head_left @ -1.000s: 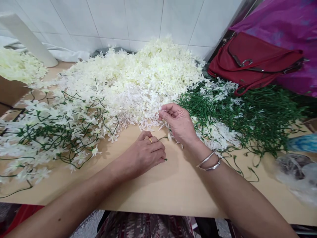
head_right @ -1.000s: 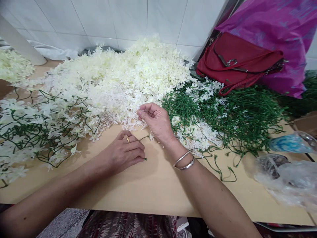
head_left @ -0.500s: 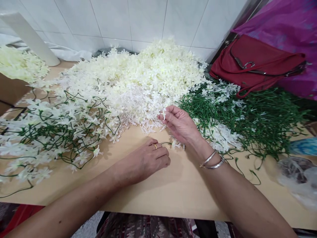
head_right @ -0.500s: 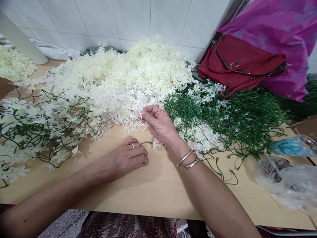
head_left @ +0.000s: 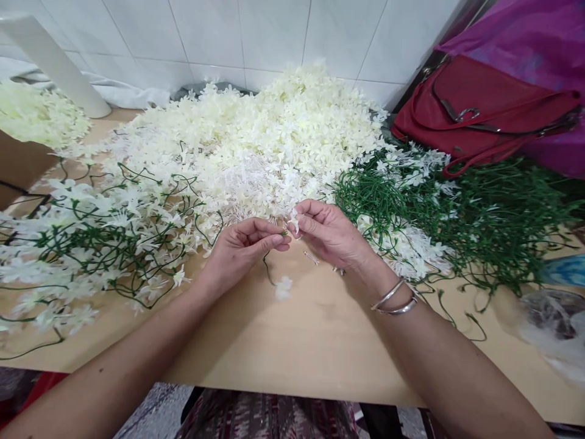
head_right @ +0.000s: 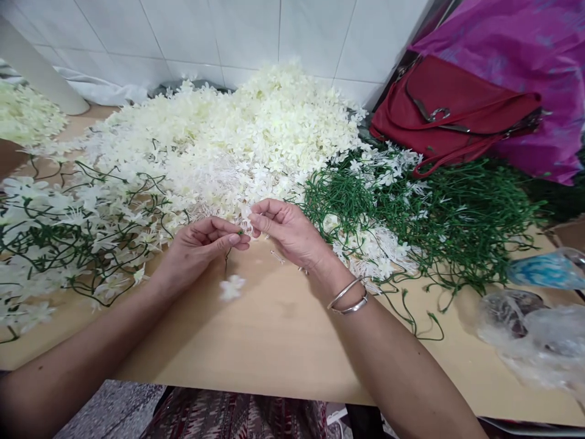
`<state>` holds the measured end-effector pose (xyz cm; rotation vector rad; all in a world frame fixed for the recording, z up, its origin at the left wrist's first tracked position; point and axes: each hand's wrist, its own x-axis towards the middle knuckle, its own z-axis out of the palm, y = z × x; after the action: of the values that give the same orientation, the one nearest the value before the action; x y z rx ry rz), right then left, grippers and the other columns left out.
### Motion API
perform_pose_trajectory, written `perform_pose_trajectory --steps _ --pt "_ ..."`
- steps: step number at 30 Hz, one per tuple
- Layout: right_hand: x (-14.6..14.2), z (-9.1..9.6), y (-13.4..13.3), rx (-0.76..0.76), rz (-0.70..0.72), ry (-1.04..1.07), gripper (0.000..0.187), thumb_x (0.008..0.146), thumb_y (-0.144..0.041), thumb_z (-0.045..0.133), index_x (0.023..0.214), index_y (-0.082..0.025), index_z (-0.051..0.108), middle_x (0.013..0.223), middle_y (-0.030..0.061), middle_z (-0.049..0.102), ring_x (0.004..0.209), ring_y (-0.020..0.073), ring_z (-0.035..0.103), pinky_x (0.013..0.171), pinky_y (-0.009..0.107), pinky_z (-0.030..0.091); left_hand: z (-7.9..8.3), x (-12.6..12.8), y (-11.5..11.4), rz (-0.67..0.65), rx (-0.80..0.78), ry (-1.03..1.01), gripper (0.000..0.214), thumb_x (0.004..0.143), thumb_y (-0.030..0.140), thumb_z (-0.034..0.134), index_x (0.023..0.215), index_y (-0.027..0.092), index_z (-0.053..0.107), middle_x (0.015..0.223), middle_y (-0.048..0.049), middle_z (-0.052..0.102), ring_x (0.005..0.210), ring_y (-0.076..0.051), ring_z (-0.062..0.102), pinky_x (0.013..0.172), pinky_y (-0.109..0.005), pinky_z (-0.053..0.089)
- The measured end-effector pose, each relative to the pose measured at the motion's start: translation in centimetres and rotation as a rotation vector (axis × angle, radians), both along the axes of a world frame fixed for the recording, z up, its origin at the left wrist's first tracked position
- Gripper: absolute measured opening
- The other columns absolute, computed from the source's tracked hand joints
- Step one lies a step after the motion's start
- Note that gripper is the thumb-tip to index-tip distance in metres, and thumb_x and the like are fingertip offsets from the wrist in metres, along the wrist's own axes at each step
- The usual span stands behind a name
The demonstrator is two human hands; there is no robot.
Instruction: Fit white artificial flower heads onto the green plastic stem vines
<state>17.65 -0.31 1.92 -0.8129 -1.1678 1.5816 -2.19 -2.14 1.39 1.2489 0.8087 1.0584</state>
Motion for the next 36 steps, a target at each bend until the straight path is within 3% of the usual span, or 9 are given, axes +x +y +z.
perform_pose_trajectory --steps 5,12,17,22,29,36 --pt "0.1 -0.3 0.0 0.036 0.104 -0.029 0.039 0.072 -0.053 0.093 0.083 -0.021 0.074 0.071 -0.0023 0.066 0.069 0.0135 0.058 0.07 0.028 0.05 0.1 0.1 0.2 0.062 0.035 0.079 0.028 0.081 0.043 0.088 0.089 0.018 0.075 0.083 -0.0061 0.082 0.077 -0.019 0.078 0.078 -0.031 0.063" --pt "0.2 -0.8 0.2 0.05 0.106 -0.038 0.034 0.077 -0.048 0.091 0.084 -0.02 0.073 0.07 -0.0035 0.065 0.068 0.0117 0.057 0.07 0.026 0.047 0.2 0.0 0.3 0.042 0.069 0.089 0.028 0.082 0.042 0.086 0.088 0.018 0.075 0.083 -0.0056 0.081 0.074 -0.016 0.075 0.074 -0.028 0.061" --pt "0.1 -1.0 0.1 0.072 0.1 -0.081 0.034 0.081 -0.05 0.088 0.084 -0.02 0.071 0.073 -0.0017 0.067 0.072 0.0143 0.063 0.074 0.029 0.052 0.1 0.0 0.2 0.033 0.058 0.086 0.031 0.083 0.046 0.085 0.089 0.018 0.074 0.085 -0.0069 0.082 0.078 -0.018 0.076 0.077 -0.03 0.062" --pt "-0.1 -0.7 -0.1 0.121 0.056 -0.186 0.033 0.083 -0.049 0.085 0.085 -0.019 0.071 0.078 0.0011 0.072 0.077 0.0154 0.067 0.077 0.03 0.053 -0.4 0.1 0.1 0.07 0.07 0.111 0.034 0.082 0.048 0.085 0.088 0.017 0.072 0.086 -0.0085 0.082 0.076 -0.017 0.075 0.075 -0.029 0.06" --pt "-0.6 -0.5 -0.4 0.154 -0.019 -0.315 0.036 0.083 -0.052 0.083 0.085 -0.019 0.07 0.078 0.0028 0.073 0.074 0.016 0.067 0.072 0.029 0.054 -1.3 -0.1 0.1 0.123 0.073 0.182 0.029 0.086 0.042 0.083 0.09 0.017 0.07 0.077 -0.0036 0.076 0.073 -0.015 0.072 0.069 -0.023 0.055" --pt "-1.1 -0.8 -0.5 0.164 -0.057 -0.356 0.032 0.085 -0.048 0.08 0.083 -0.019 0.068 0.075 0.0015 0.071 0.069 0.0146 0.064 0.065 0.027 0.05 -1.9 0.0 0.1 0.132 0.093 0.227 0.028 0.088 0.043 0.079 0.092 0.017 0.069 0.076 -0.0035 0.076 0.071 -0.016 0.072 0.07 -0.026 0.055"
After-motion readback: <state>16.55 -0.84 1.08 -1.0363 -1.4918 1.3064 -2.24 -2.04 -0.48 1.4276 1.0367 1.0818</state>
